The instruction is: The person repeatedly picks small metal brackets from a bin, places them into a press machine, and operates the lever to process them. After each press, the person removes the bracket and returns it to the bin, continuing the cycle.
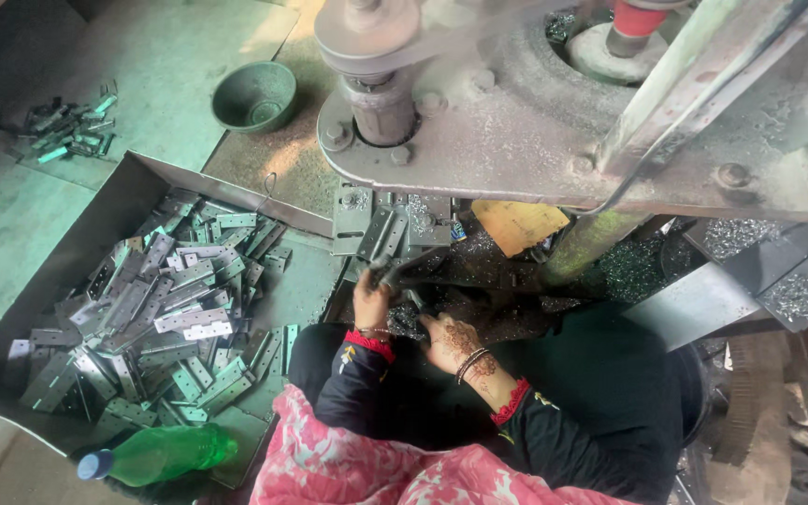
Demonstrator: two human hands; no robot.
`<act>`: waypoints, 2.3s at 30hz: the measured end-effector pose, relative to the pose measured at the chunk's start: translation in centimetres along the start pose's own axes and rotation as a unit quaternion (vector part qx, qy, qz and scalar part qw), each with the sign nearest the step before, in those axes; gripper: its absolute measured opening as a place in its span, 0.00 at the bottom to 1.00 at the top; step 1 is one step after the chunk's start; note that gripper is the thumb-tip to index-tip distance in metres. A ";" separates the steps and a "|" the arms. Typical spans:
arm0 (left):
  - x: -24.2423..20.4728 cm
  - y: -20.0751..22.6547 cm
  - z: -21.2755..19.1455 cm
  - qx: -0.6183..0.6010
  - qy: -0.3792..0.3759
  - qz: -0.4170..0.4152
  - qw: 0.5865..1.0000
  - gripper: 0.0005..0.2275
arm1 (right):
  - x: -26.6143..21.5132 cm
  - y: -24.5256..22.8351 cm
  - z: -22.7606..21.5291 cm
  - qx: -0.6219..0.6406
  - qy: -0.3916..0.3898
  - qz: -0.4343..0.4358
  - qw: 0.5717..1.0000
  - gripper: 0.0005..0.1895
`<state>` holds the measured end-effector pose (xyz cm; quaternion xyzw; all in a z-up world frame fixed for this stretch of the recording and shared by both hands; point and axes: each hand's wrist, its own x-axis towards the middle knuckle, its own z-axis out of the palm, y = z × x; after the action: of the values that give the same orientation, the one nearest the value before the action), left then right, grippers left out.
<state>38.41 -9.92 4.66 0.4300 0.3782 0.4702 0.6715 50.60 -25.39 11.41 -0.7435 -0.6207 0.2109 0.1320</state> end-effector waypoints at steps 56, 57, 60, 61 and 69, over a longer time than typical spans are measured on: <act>11.0 6.1 4.0 0.761 -0.075 0.126 0.632 0.23 | -0.4 1.8 3.5 0.026 -0.025 0.029 0.999 0.30; 11.4 6.3 4.3 0.765 -0.074 0.116 0.629 0.23 | -0.4 1.8 3.7 0.025 -0.023 0.026 0.999 0.31; 11.8 6.7 4.5 0.770 -0.078 0.144 0.617 0.25 | -2.5 2.2 4.8 0.035 -0.016 0.025 0.999 0.34; 11.6 6.6 4.2 0.766 -0.079 0.147 0.621 0.25 | -3.2 2.2 5.3 0.042 -0.016 0.024 0.999 0.35; 13.3 5.5 4.3 0.764 -0.076 0.155 0.622 0.24 | -0.5 1.3 2.5 0.039 -0.030 0.035 0.998 0.29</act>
<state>44.30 2.91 9.94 0.8747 0.4767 0.0746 0.0450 50.51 -26.26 8.71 -0.7527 -0.5891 0.2614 0.1344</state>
